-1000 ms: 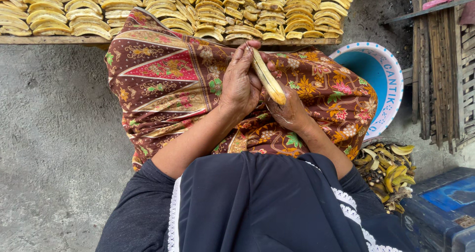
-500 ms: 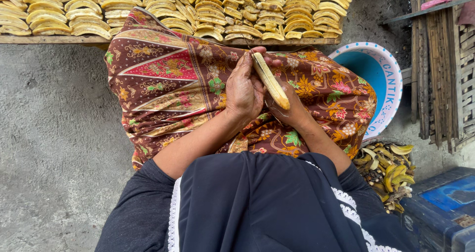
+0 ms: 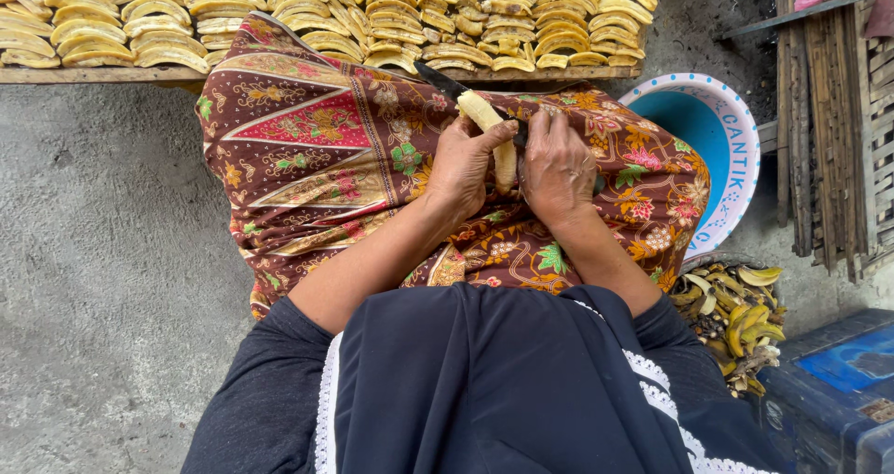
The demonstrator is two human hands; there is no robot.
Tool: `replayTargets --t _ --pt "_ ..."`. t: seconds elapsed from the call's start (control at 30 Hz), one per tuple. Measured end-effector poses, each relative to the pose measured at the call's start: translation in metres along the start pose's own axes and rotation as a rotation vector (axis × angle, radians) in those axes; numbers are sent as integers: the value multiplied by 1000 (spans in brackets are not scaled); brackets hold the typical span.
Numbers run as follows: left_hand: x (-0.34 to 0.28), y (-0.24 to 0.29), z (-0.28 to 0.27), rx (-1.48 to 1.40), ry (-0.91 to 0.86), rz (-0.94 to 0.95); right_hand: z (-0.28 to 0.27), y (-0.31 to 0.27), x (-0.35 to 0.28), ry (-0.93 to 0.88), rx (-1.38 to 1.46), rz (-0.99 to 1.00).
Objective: The person peels bananas and slices them into thin pieces, arranging the slices onto a wooden tray.
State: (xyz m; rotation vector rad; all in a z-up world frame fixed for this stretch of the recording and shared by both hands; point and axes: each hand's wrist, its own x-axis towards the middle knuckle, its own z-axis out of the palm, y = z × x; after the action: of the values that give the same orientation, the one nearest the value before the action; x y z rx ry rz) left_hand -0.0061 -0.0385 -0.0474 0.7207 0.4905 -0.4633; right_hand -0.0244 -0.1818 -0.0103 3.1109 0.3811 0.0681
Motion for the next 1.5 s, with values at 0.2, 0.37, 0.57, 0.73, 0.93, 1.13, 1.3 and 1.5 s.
replayTargets --t 0.2,0.37,0.57,0.73,0.93,1.13,1.3,1.5 --pt "0 11 -8 -85 -118 -74 -18 28 14 -30 147 185" --pt "-4 34 -12 -215 -220 -111 -52 36 -1 -236 1262 357" --pt "-15 52 -7 -346 -416 -166 -71 -4 -13 -290 1002 165" --pt "-20 54 -8 -435 -511 -268 -69 -10 -9 -212 967 22" --pt "-19 52 -15 -325 -513 -271 -70 -11 -7 -118 923 -97" --pt "-21 55 -21 -443 -612 -492 -88 -2 7 -98 1152 -11" --pt "-25 62 -19 -340 -670 -533 -118 19 6 43 1205 -17" --pt "-24 64 -14 -311 -682 -521 -142 40 -10 58 1059 0"
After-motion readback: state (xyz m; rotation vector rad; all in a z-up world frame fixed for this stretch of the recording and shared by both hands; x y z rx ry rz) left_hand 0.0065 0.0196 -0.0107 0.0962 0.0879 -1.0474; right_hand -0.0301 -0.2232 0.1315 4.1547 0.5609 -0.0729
